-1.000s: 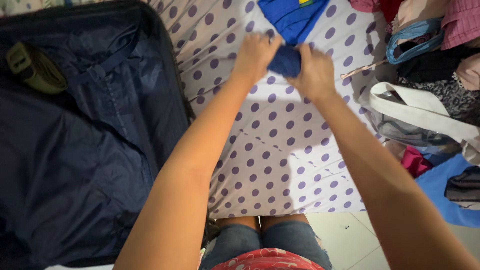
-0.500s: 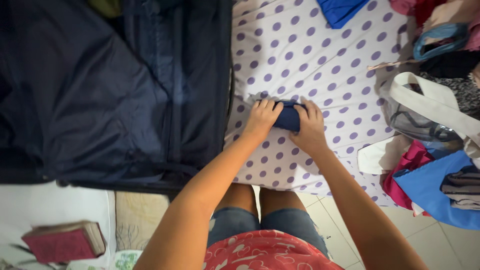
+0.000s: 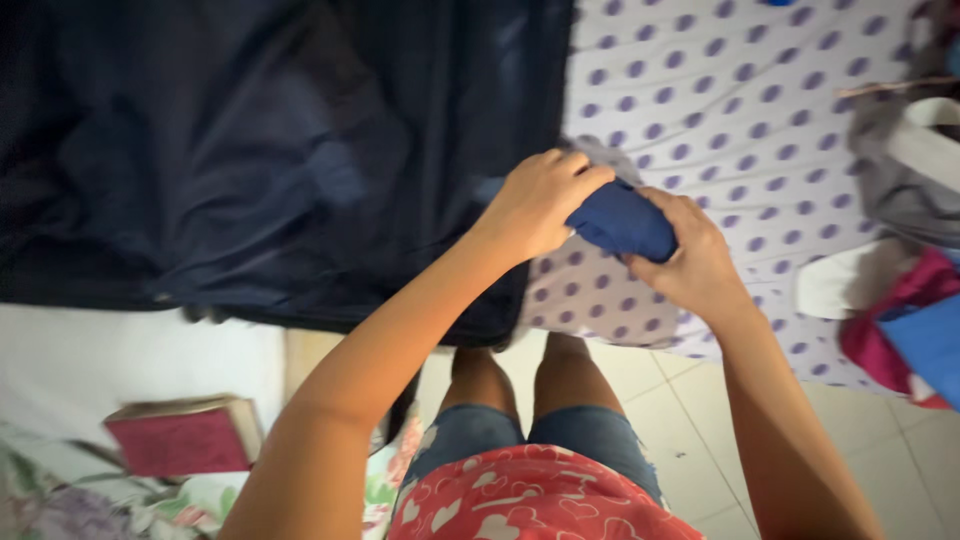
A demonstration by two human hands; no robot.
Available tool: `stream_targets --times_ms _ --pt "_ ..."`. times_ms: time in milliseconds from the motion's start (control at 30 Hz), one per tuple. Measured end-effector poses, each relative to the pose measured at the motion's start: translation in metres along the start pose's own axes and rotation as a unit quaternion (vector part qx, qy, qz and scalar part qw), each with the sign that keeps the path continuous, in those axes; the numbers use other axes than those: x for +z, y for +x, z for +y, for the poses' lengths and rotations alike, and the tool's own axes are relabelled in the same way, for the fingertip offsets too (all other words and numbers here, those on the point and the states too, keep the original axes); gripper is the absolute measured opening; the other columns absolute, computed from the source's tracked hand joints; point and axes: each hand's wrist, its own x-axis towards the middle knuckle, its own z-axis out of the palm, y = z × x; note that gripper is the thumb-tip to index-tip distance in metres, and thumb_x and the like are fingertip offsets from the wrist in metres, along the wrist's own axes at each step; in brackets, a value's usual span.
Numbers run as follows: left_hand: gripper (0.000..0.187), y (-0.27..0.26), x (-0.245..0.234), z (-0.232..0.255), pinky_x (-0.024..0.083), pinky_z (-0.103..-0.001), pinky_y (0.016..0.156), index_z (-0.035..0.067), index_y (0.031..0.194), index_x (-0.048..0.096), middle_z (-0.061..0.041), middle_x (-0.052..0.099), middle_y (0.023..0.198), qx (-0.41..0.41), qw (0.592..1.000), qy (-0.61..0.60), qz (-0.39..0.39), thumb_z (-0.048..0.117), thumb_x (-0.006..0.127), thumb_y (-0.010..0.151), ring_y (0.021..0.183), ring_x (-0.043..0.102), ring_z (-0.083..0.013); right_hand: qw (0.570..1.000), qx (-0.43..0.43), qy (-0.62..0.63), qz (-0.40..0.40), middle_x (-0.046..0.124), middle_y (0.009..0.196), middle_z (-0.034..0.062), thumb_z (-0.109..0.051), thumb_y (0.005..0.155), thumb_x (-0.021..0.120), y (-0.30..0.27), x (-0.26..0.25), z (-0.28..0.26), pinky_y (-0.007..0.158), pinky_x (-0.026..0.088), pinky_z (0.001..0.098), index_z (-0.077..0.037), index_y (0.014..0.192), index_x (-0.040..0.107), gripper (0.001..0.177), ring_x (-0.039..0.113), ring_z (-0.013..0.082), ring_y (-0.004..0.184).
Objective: The person opens a black suitcase on a bed, then folds several garments including a blue shirt, a black shirt, a white shirt, and a striped shirt. Each folded item is placed into the suitcase one by one.
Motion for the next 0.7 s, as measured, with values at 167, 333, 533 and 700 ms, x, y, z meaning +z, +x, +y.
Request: stream_targets --times_ms 167,333,533,700 --pt "0.097 -0.115 -0.107 -0.034 0.044 -0.048 0.11 0.005 0.148 0.045 -0.02 0.056 0.142 0.001 0.994 -0.085 0.066 0.015 0.09 0.063 0.131 0.054 -0.042 0.993 -0.115 0.017 -0.013 0.067 0.117 0.0173 -0.005 0.069 0.078 0.009 0.065 -0.081 0.095 0.053 0.0422 -0.006 0.134 0.062 0.067 0.066 0.0375 0.109" --pt "0.109 -0.219 -0.12 -0.098 0.041 -0.048 0.106 0.002 0.149 0.041 -0.022 0.049 0.146 -0.249 0.967 -0.035 -0.052 0.029 0.096 0.058 0.13 0.048 -0.0421 0.984 -0.166 -0.047 -0.052 0.066 0.12 0.0156 -0.006 0.069 0.077 0.013 0.134 -0.108 0.094 0.054 0.0431 -0.009 0.132 0.063 0.065 0.063 0.0374 0.112" --pt "0.08 -0.259 -0.038 -0.149 0.048 -0.046 0.093 0.013 0.135 0.057 -0.013 0.063 0.127 -0.301 0.938 0.125 -0.118 0.03 0.091 0.065 0.116 0.059 -0.0333 0.967 -0.147 -0.19 -0.084 0.067 0.116 0.0146 -0.012 0.065 0.083 0.003 0.173 -0.097 0.095 0.051 0.046 -0.011 0.131 0.063 0.069 0.065 0.036 0.106" --pt "0.036 -0.256 -0.017 -0.168 0.054 -0.043 0.09 0.015 0.12 0.072 -0.009 0.072 0.117 -0.245 0.951 0.122 -0.145 0.022 0.079 0.085 0.108 0.069 -0.0285 0.92 -0.07 -0.356 -0.151 0.069 0.102 0.0112 -0.018 0.065 0.088 0.006 0.204 -0.078 0.116 0.036 0.0574 -0.009 0.122 0.059 0.064 0.068 0.0309 0.099"
